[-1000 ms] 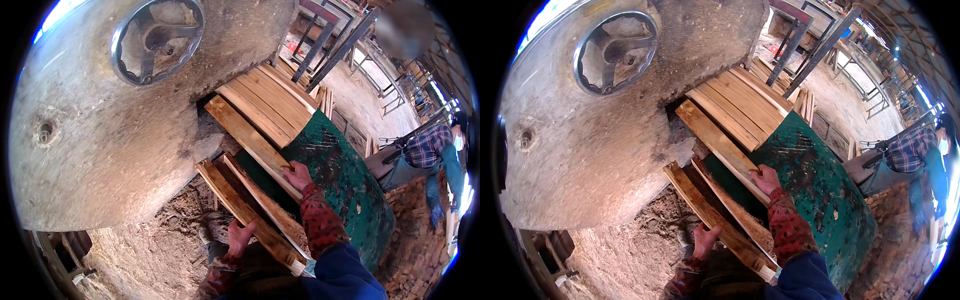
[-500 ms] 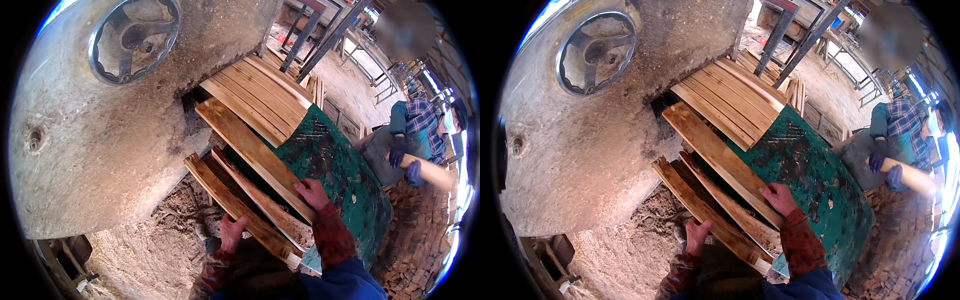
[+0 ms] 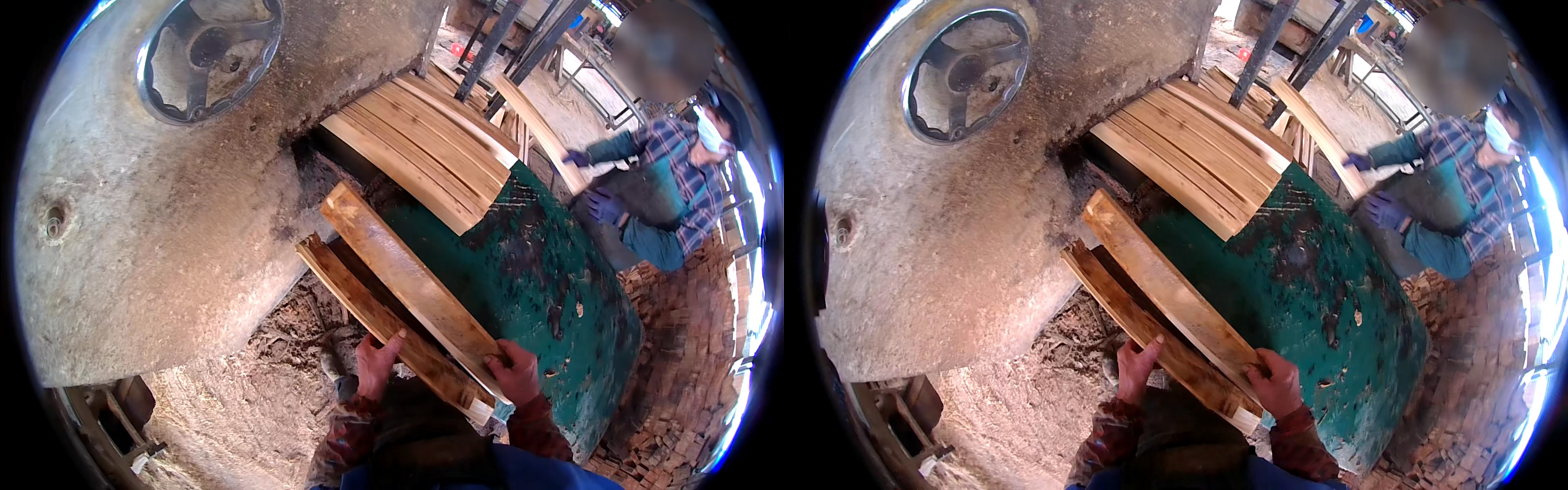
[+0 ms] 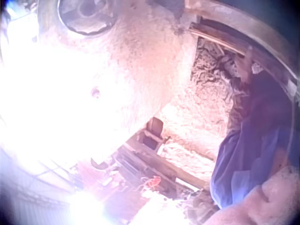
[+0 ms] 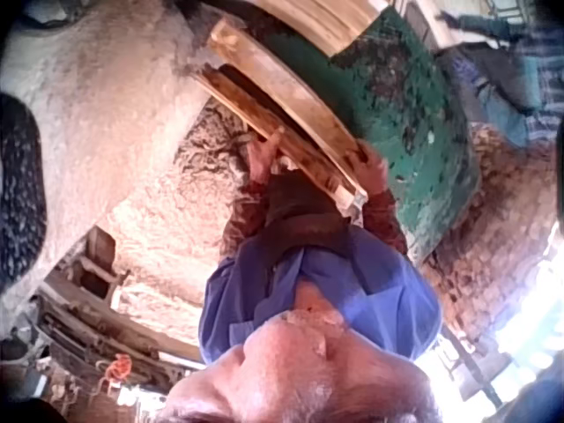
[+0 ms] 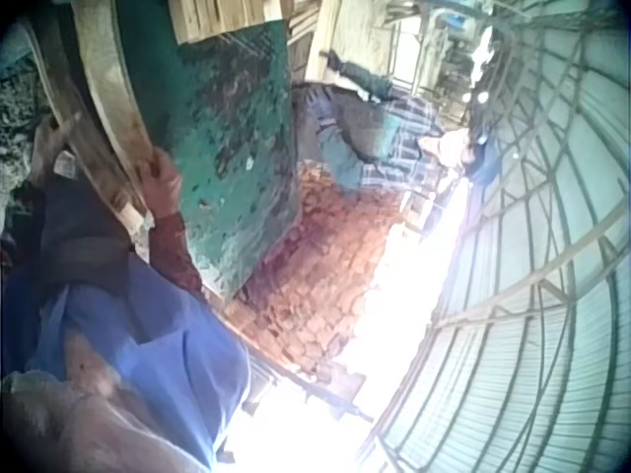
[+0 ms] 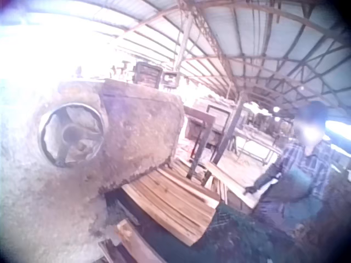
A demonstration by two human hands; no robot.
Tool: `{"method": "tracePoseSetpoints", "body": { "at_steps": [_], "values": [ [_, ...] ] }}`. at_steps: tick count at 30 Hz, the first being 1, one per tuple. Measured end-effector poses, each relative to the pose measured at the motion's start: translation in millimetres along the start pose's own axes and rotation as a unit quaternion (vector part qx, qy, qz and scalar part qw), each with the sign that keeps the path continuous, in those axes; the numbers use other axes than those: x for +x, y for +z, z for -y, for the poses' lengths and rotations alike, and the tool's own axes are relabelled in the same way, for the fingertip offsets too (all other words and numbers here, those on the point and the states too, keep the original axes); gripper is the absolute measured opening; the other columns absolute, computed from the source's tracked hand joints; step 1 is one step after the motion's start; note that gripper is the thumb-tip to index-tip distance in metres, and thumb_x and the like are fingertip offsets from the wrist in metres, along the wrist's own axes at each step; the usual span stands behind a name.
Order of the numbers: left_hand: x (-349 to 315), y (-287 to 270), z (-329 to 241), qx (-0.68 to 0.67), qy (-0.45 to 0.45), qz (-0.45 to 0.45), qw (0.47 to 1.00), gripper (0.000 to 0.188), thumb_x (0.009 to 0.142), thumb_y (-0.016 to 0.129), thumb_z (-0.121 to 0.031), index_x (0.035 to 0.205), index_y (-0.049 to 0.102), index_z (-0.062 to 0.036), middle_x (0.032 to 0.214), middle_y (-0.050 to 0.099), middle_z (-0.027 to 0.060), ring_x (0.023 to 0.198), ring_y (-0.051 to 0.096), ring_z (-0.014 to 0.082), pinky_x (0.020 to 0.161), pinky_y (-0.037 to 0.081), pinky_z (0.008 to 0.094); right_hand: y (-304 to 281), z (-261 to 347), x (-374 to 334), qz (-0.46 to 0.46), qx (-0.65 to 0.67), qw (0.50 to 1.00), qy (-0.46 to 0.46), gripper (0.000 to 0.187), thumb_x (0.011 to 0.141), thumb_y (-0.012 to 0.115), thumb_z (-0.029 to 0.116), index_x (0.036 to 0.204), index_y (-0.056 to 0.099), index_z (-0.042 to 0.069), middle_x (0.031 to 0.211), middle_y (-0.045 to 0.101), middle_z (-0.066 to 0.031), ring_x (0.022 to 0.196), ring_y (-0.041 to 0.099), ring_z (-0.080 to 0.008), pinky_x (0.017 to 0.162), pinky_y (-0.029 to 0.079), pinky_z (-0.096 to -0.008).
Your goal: The person picks up and stacks wooden planks in a lumber yard, moving them between piles and a green conveyor table. Another worker is visible nearby, also handling planks. The camera wearer repeatedly lifts, carries, and places planks into stacks.
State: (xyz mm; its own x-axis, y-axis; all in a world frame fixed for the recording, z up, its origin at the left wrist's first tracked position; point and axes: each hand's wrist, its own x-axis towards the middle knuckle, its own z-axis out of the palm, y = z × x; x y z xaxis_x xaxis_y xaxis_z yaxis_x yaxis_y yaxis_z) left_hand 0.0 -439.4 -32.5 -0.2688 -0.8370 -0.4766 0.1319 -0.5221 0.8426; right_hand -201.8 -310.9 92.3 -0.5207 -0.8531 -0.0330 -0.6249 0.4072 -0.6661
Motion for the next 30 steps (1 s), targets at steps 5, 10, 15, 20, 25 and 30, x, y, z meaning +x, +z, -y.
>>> {"method": "tracePoseSetpoints", "body": {
  "at_steps": [5, 10, 15, 20, 25, 30],
  "values": [
    [-8, 3, -19, 0.005, -0.04, 0.012, 0.999, 0.054, 0.085, 0.078, -0.032, 0.116, 0.061, 0.0087, 0.101, 0.069, 0.0125, 0.092, 0.063, 0.0154, 0.083, 0.052, 0.0298, 14, 3, -23, -0.007, -0.016, 0.999, -0.041, 0.03, 0.078, 0.073, 0.006, 0.106, 0.064, -0.002, 0.088, 0.067, -0.0196, 0.079, 0.068, -0.0353, 0.066, 0.054, -0.039],
    [-12, 5, -24, -0.032, 0.009, 0.036, 0.999, 0.054, 0.087, 0.076, -0.032, 0.117, 0.059, 0.0102, 0.107, 0.067, 0.0122, 0.096, 0.061, 0.0153, 0.084, 0.051, 0.0296, 27, -5, -32, -0.005, -0.029, 0.997, -0.07, 0.032, 0.077, 0.073, 0.004, 0.106, 0.063, -0.001, 0.092, 0.066, -0.02, 0.081, 0.066, -0.0374, 0.067, 0.053, -0.041],
    [-9, 2, -14, -0.02, 0.033, 0.031, 0.999, 0.054, 0.088, 0.076, -0.03, 0.118, 0.058, 0.0099, 0.107, 0.067, 0.0121, 0.095, 0.06, 0.0147, 0.083, 0.05, 0.029, 24, -7, -35, -0.027, -0.037, 0.996, -0.074, 0.029, 0.076, 0.072, 0.003, 0.103, 0.064, -0.001, 0.089, 0.066, -0.0194, 0.078, 0.066, -0.0372, 0.065, 0.053, -0.0407],
    [-11, 3, -17, -0.004, 0.044, 0.032, 0.999, 0.053, 0.088, 0.075, -0.032, 0.119, 0.058, 0.0086, 0.106, 0.067, 0.0108, 0.092, 0.059, 0.0139, 0.081, 0.05, 0.0287, 21, 1, -40, -0.039, -0.038, 0.997, -0.063, 0.028, 0.076, 0.07, 0.001, 0.103, 0.064, -0.002, 0.091, 0.067, -0.0194, 0.08, 0.066, -0.0375, 0.068, 0.053, -0.0414],
    [-8, 0, -8, -0.024, 0.041, 0.036, 0.998, 0.056, 0.087, 0.075, -0.036, 0.118, 0.057, 0.0082, 0.103, 0.067, 0.0097, 0.09, 0.06, 0.0135, 0.078, 0.051, 0.0284, 31, 13, -46, 0.021, -0.052, 0.991, -0.122, 0.033, 0.075, 0.068, 0.0, 0.107, 0.066, 0.004, 0.113, 0.06, -0.0168, 0.11, 0.057, -0.0362, 0.092, 0.048, -0.0454],
    [0, -13, 9, -0.036, -0.019, 0.051, 0.998, 0.059, 0.088, 0.073, -0.039, 0.12, 0.056, 0.0076, 0.105, 0.066, 0.0112, 0.093, 0.063, 0.0154, 0.078, 0.054, 0.0312, 37, 10, -54, 0.051, -0.043, 0.988, -0.142, 0.037, 0.074, 0.072, 0.003, 0.11, 0.067, 0.008, 0.121, 0.055, -0.0137, 0.112, 0.054, -0.0377, 0.097, 0.046, -0.0472]
  ]
}}
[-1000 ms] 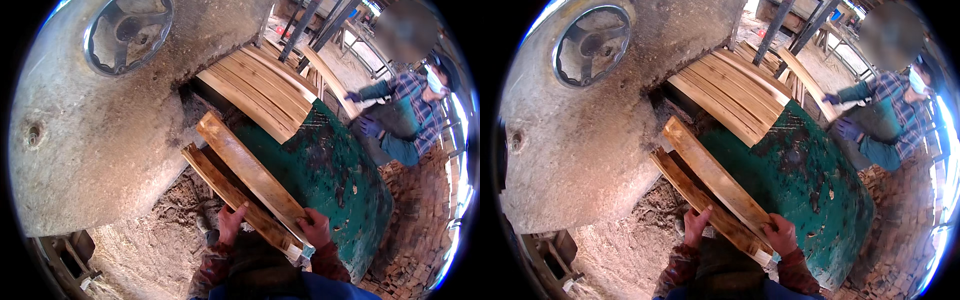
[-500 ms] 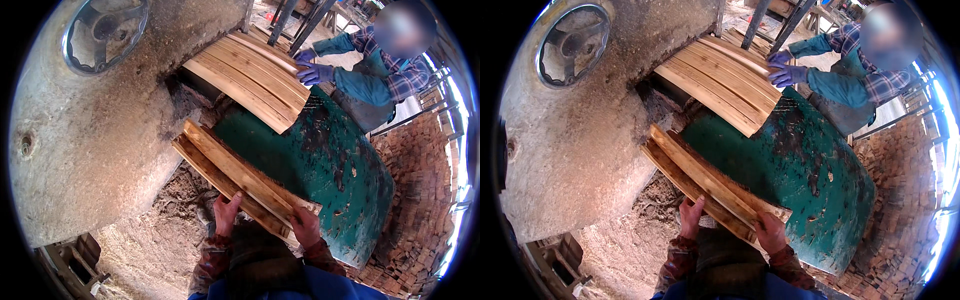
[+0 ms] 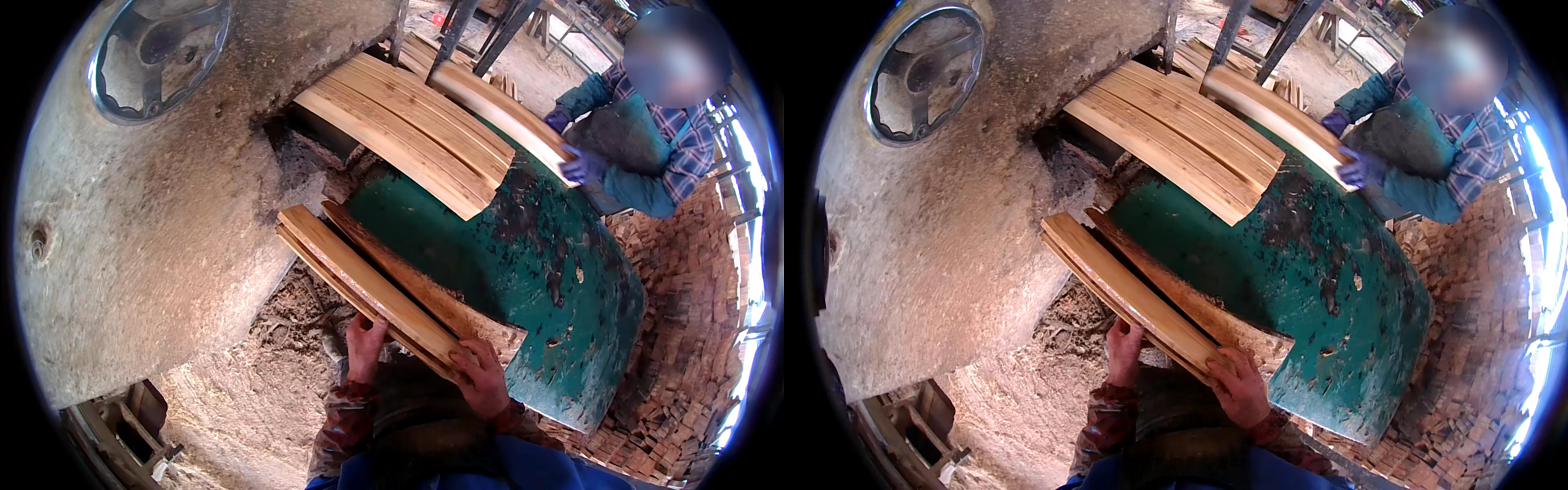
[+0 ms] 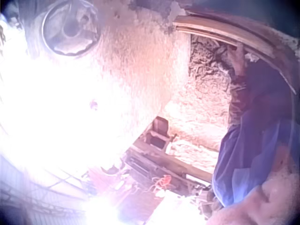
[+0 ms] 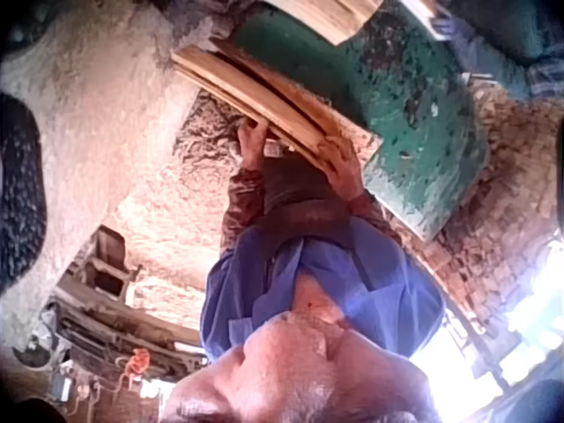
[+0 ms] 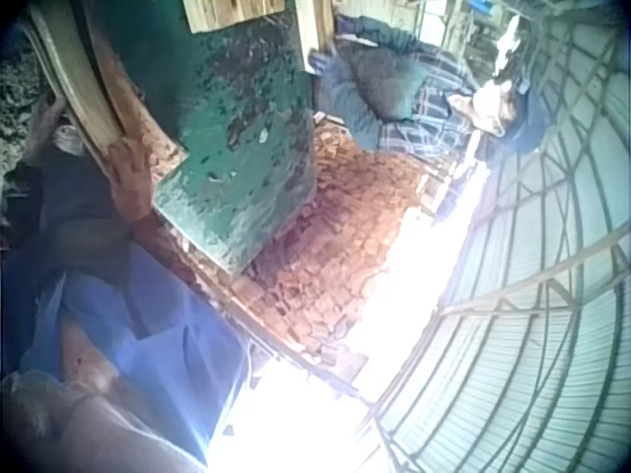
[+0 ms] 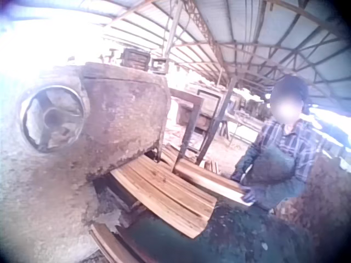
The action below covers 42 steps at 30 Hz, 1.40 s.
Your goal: The person picks up and stacks wooden planks in a lumber yard, moving them between piles and a green conveyor table. Another worker is visible nearby, also handling planks. The camera wearer repeatedly lifts, carries, and places planks into stacks.
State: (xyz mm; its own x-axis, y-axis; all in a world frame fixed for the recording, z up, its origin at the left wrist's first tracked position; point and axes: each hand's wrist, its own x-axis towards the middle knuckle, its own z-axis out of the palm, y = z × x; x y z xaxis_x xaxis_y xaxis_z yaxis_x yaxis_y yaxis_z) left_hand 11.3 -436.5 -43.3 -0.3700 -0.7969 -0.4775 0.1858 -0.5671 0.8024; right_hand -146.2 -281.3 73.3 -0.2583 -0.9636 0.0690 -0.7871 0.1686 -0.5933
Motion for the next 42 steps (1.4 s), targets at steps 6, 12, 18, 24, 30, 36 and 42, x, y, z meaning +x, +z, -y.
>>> {"method": "tracePoseSetpoints", "body": {
  "at_steps": [6, 12, 18, 24, 30, 36, 42],
  "values": [
    [-12, 5, -12, -0.069, 0.019, 0.025, 0.997, 0.057, 0.088, 0.073, -0.037, 0.121, 0.055, 0.0057, 0.106, 0.066, 0.0119, 0.093, 0.065, 0.0179, 0.082, 0.056, 0.0341, 7, -5, -1, 0.032, -0.049, 0.998, -0.03, 0.045, 0.068, 0.08, 0.011, 0.111, 0.067, 0.011, 0.121, 0.055, -0.0106, 0.116, 0.048, -0.0363, 0.1, 0.043, -0.0467],
    [-14, 13, -18, -0.031, -0.005, -0.004, 1.0, 0.053, 0.084, 0.079, -0.03, 0.117, 0.057, 0.0045, 0.103, 0.067, 0.0096, 0.09, 0.064, 0.0157, 0.079, 0.054, 0.0296, 5, -5, 1, 0.048, -0.03, 0.998, -0.022, 0.047, 0.067, 0.081, 0.012, 0.111, 0.066, 0.011, 0.12, 0.054, -0.0102, 0.116, 0.047, -0.0355, 0.1, 0.042, -0.0468],
    [-11, 13, -13, -0.027, -0.008, -0.024, 0.999, 0.051, 0.083, 0.079, -0.028, 0.116, 0.058, 0.0051, 0.101, 0.067, 0.0091, 0.088, 0.064, 0.0152, 0.077, 0.054, 0.0292, -5, -1, 17, 0.035, -0.006, 0.999, -0.034, 0.052, 0.066, 0.082, 0.013, 0.114, 0.063, 0.008, 0.127, 0.048, -0.0153, 0.123, 0.042, -0.0404, 0.103, 0.04, -0.0501],
    [-8, 11, -12, -0.024, -0.008, -0.017, 1.0, 0.049, 0.084, 0.078, -0.028, 0.115, 0.06, 0.0055, 0.103, 0.068, 0.0104, 0.089, 0.065, 0.0166, 0.078, 0.055, 0.031, 3, -6, 32, 0.038, -0.082, 0.995, -0.033, 0.056, 0.069, 0.08, 0.024, 0.119, 0.061, 0.008, 0.135, 0.04, -0.0189, 0.129, 0.035, -0.0442, 0.106, 0.033, -0.0563],
    [-7, 11, -10, -0.013, -0.01, -0.024, 1.0, 0.052, 0.084, 0.078, -0.027, 0.118, 0.059, 0.0061, 0.106, 0.068, 0.0115, 0.093, 0.066, 0.0188, 0.082, 0.055, 0.0328, 6, -10, 35, 0.042, -0.095, 0.994, -0.036, 0.06, 0.067, 0.08, 0.029, 0.12, 0.061, 0.01, 0.135, 0.04, -0.0166, 0.129, 0.035, -0.0423, 0.108, 0.031, -0.0561],
    [-11, 13, -16, -0.019, -0.008, -0.026, 0.999, 0.052, 0.084, 0.078, -0.028, 0.119, 0.059, 0.0061, 0.108, 0.068, 0.0115, 0.095, 0.066, 0.0188, 0.083, 0.055, 0.0327, 6, -13, 34, 0.034, -0.095, 0.994, -0.048, 0.057, 0.067, 0.08, 0.031, 0.117, 0.063, 0.009, 0.134, 0.041, -0.0153, 0.129, 0.035, -0.0407, 0.107, 0.031, -0.0555],
    [-12, 13, -15, -0.011, 0.002, -0.011, 1.0, 0.054, 0.083, 0.079, -0.03, 0.119, 0.06, 0.0054, 0.107, 0.068, 0.0098, 0.093, 0.065, 0.0165, 0.08, 0.055, 0.0301, 9, -16, 32, 0.027, -0.092, 0.994, -0.053, 0.054, 0.068, 0.08, 0.032, 0.113, 0.065, 0.007, 0.133, 0.042, -0.0151, 0.129, 0.036, -0.0398, 0.107, 0.031, -0.0548]
  ]
}}
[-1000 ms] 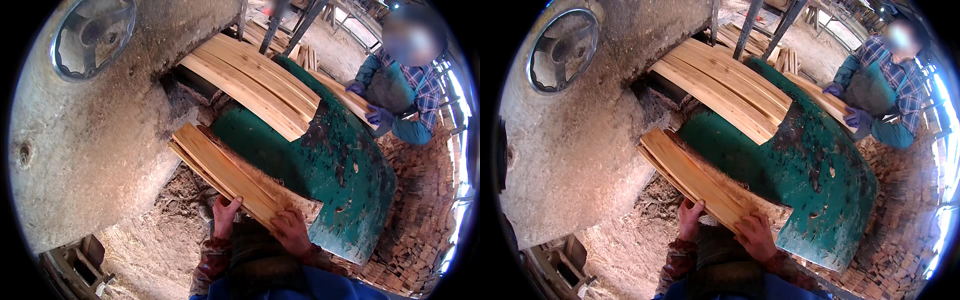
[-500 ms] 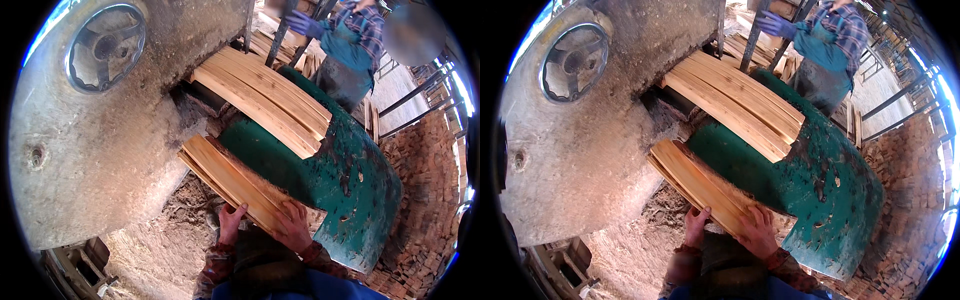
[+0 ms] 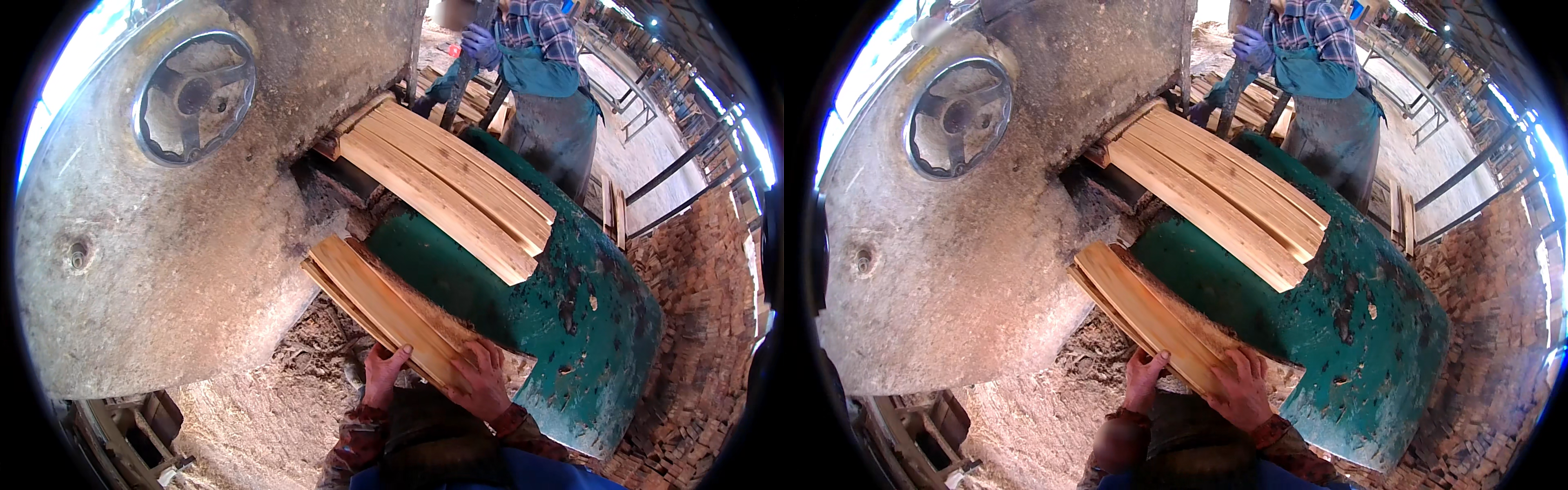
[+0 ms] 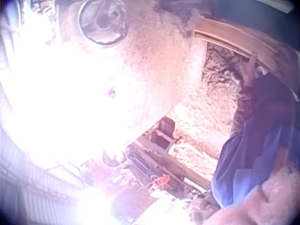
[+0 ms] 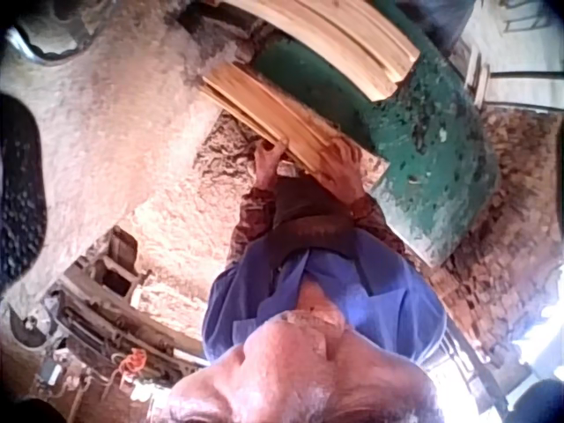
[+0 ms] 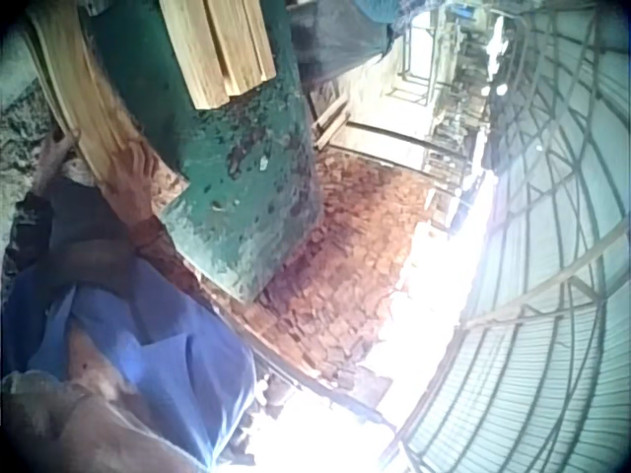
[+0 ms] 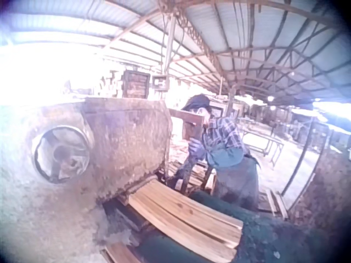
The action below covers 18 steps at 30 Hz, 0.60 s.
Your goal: The person picks up and stacks wooden planks in a lumber yard, moving them between piles and a green conveyor table. Another worker is visible nearby, also handling planks. The camera wearer repeatedly lifts, carries, and places planks into stacks.
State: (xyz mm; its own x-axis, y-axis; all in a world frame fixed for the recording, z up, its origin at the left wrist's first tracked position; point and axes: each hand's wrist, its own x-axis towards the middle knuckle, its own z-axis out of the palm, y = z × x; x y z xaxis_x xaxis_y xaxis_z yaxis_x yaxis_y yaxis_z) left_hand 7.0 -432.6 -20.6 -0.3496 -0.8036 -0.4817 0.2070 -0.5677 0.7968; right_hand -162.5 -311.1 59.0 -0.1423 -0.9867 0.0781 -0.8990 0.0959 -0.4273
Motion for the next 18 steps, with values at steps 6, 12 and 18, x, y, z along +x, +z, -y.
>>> {"method": "tracePoseSetpoints", "body": {
  "at_steps": [6, 12, 18],
  "values": [
    [2.3, -4.4, 3.0, 0.002, -0.016, 0.024, 1.0, 0.068, 0.081, 0.08, -0.035, 0.128, 0.053, 0.0059, 0.115, 0.064, 0.0121, 0.103, 0.062, 0.0202, 0.091, 0.052, 0.0336, -2.8, 1.3, -0.7, -0.008, 0.005, 1.0, 0.004, 0.053, 0.068, 0.079, 0.032, 0.113, 0.065, 0.007, 0.132, 0.042, -0.015, 0.128, 0.037, -0.0398, 0.106, 0.032, -0.0548],
    [4.6, -8.4, 9.0, 0.011, -0.029, 0.01, 0.999, 0.067, 0.081, 0.08, -0.034, 0.126, 0.053, 0.007, 0.114, 0.064, 0.0123, 0.102, 0.063, 0.021, 0.091, 0.052, 0.0342, -0.2, 0.1, -2.0, -0.012, 0.013, 1.0, 0.006, 0.052, 0.068, 0.079, 0.031, 0.113, 0.065, 0.006, 0.132, 0.042, -0.0151, 0.128, 0.037, -0.0403, 0.106, 0.032, -0.055],
    [3.5, -2.2, 6.3, -0.005, -0.028, -0.005, 1.0, 0.059, 0.082, 0.079, -0.031, 0.121, 0.056, 0.0074, 0.109, 0.066, 0.0124, 0.096, 0.064, 0.0207, 0.086, 0.053, 0.0339, 2.2, -2.0, -3.5, -0.022, 0.022, 0.999, 0.012, 0.052, 0.069, 0.079, 0.034, 0.112, 0.065, 0.009, 0.132, 0.041, -0.0145, 0.128, 0.037, -0.0402, 0.106, 0.03, -0.0567]
  ]
}}
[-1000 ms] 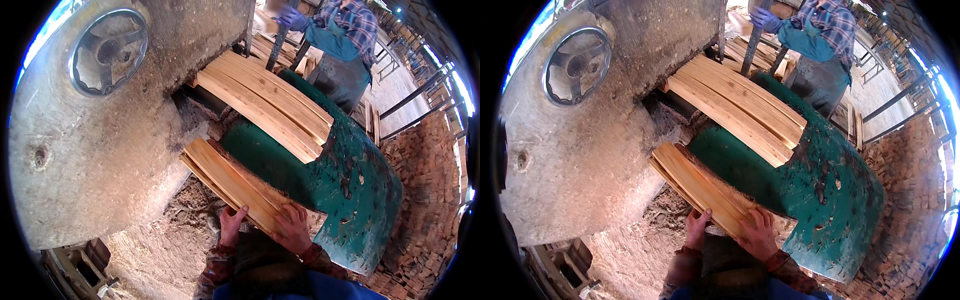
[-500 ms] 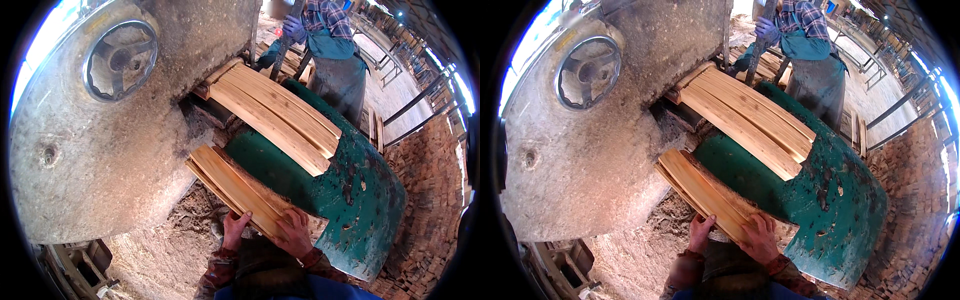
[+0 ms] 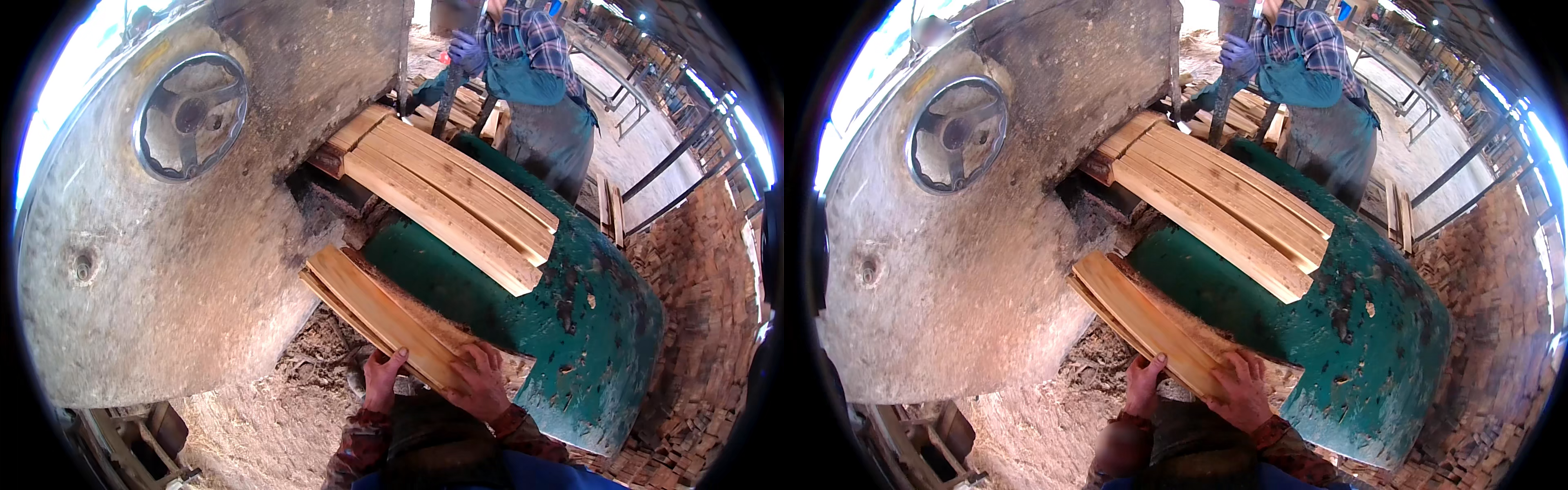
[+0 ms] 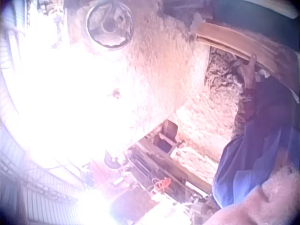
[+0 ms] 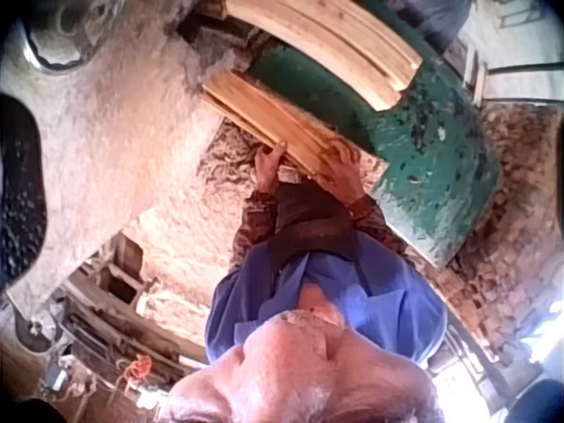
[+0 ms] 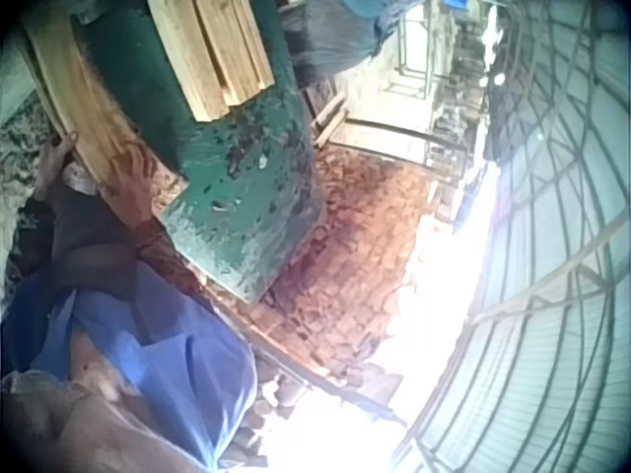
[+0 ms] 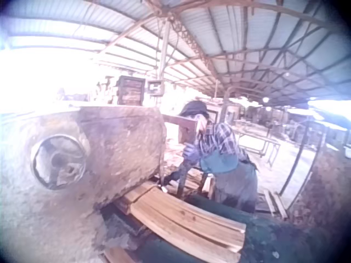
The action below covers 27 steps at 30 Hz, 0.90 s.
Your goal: The person picks up and stacks wooden planks in a lumber yard, moving them between piles and a green conveyor table. Another worker is visible nearby, also handling planks. The camera wearer repeatedly lifts, carries, and places planks into stacks.
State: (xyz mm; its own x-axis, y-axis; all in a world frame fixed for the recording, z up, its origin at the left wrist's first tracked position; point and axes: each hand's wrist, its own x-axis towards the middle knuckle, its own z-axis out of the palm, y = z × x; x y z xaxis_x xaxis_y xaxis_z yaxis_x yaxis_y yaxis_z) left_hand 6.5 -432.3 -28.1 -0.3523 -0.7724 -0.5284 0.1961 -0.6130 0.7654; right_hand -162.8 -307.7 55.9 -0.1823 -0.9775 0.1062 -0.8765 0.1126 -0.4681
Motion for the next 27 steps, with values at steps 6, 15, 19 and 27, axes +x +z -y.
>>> {"method": "tracePoseSetpoints", "body": {
  "at_steps": [6, 15, 19, 27],
  "values": [
    [0, 2, 1, -0.009, 0.02, -0.016, 1.0, 0.055, 0.082, 0.079, -0.029, 0.117, 0.059, 0.0079, 0.106, 0.067, 0.0121, 0.094, 0.064, 0.0185, 0.084, 0.052, 0.0316, -3, 2, 2, -0.002, 0.003, 1.0, -0.005, 0.05, 0.068, 0.079, 0.033, 0.108, 0.065, 0.007, 0.131, 0.043, -0.0144, 0.127, 0.038, -0.04, 0.106, 0.032, -0.0555],
    [3, 0, 7, -0.051, 0.008, -0.004, 0.999, 0.056, 0.082, 0.08, -0.024, 0.12, 0.055, 0.0083, 0.109, 0.065, 0.0132, 0.098, 0.064, 0.0203, 0.089, 0.051, 0.0327, -3, 0, 1, -0.007, 0.015, 1.0, -0.001, 0.052, 0.065, 0.081, 0.031, 0.109, 0.065, 0.01, 0.131, 0.042, -0.0133, 0.127, 0.038, -0.0388, 0.104, 0.031, -0.0553],
    [0, 2, 1, -0.043, 0.002, -0.009, 0.999, 0.056, 0.081, 0.081, -0.025, 0.118, 0.056, 0.008, 0.106, 0.065, 0.0127, 0.096, 0.064, 0.0198, 0.089, 0.052, 0.0332, -3, -1, -1, -0.005, 0.022, 1.0, 0.001, 0.05, 0.066, 0.08, 0.031, 0.108, 0.065, 0.009, 0.131, 0.041, -0.014, 0.128, 0.037, -0.0392, 0.105, 0.031, -0.0553],
    [6, -8, 13, -0.024, 0.018, -0.011, 0.999, 0.058, 0.08, 0.081, -0.03, 0.117, 0.058, 0.0071, 0.106, 0.066, 0.0123, 0.093, 0.064, 0.0184, 0.084, 0.052, 0.0318, -11, 7, 6, 0.01, 0.019, 1.0, -0.003, 0.047, 0.067, 0.08, 0.029, 0.107, 0.066, 0.008, 0.13, 0.045, -0.0131, 0.128, 0.038, -0.0389, 0.105, 0.032, -0.0527]
  ]
}}
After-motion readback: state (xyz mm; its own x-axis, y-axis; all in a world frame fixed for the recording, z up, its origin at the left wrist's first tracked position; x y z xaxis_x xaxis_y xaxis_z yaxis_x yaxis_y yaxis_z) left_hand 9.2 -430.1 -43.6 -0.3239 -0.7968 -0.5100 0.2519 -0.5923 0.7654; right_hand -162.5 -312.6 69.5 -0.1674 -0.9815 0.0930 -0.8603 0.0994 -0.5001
